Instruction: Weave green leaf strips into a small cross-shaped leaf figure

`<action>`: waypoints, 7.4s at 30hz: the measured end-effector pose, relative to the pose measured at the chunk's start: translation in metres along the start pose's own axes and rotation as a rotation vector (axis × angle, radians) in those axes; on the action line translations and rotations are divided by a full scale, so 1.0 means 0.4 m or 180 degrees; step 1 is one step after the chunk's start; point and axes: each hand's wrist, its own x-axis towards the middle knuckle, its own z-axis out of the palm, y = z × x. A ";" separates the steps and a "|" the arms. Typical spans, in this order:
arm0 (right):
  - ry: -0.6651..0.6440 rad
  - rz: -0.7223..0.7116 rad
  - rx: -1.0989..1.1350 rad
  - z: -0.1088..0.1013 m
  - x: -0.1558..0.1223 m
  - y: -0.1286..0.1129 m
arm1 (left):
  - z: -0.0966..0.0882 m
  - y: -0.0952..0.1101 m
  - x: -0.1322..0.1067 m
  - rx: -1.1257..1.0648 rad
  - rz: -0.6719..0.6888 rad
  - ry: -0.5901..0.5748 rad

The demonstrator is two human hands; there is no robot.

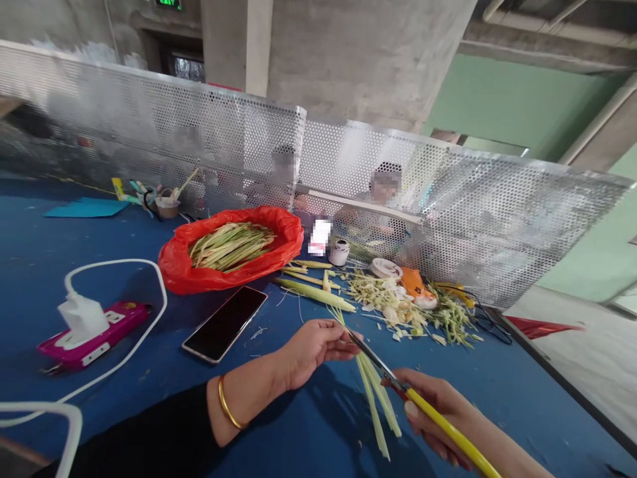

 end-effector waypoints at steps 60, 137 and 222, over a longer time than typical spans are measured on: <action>0.1031 -0.0986 -0.0092 -0.016 0.072 -0.064 | 0.102 0.060 0.008 0.1015 0.0369 0.0172; 0.1612 -0.1850 0.0530 0.036 0.069 -0.027 | 0.171 0.007 0.025 0.0677 0.0928 0.0610; 0.0553 -0.0867 0.2457 0.030 0.066 -0.032 | 0.171 0.008 0.016 0.2421 0.1581 0.0368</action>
